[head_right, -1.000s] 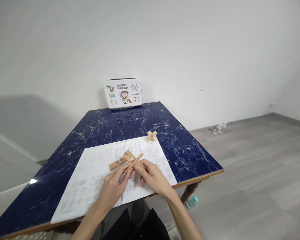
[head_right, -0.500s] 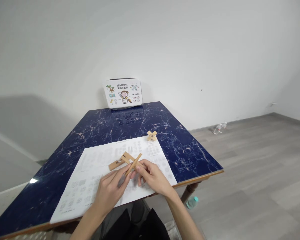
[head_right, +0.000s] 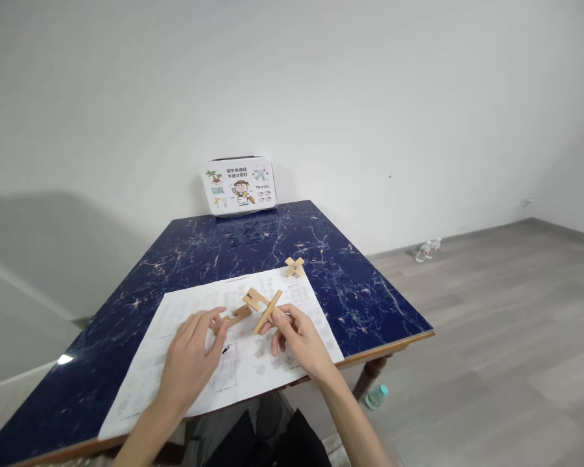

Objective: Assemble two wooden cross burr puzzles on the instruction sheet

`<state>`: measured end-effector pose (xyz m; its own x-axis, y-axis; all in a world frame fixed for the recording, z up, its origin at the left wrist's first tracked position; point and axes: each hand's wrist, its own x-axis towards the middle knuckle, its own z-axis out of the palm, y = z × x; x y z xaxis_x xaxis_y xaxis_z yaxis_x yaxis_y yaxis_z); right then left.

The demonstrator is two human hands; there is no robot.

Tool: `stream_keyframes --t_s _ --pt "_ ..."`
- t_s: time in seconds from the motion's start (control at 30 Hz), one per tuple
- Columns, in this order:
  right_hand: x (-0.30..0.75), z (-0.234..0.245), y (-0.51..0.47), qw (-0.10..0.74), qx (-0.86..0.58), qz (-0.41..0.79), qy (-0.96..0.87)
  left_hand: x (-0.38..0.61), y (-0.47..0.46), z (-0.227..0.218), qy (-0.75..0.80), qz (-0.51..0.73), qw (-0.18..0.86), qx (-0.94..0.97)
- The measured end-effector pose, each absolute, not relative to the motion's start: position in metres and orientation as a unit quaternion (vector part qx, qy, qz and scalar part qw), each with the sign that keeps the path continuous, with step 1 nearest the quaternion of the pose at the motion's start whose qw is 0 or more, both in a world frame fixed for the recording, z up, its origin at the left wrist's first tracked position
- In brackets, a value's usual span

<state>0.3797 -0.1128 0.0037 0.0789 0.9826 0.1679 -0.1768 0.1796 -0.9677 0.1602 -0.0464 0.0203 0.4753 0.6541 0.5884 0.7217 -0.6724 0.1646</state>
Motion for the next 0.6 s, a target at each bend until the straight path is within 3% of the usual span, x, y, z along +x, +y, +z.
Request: stream_keyframes --t_s 0.37,0.6 --pt "0.380 0.001 -0.112 0.606 -0.416 0.486 -0.473 0.150 -0.012 0.028 -0.472 -0.160 -0.142 -0.855" --pt "0.380 0.000 -0.112 0.619 -0.411 0.489 -0.457 0.138 -0.029 0.068 -0.496 -0.222 -0.270 -0.795"
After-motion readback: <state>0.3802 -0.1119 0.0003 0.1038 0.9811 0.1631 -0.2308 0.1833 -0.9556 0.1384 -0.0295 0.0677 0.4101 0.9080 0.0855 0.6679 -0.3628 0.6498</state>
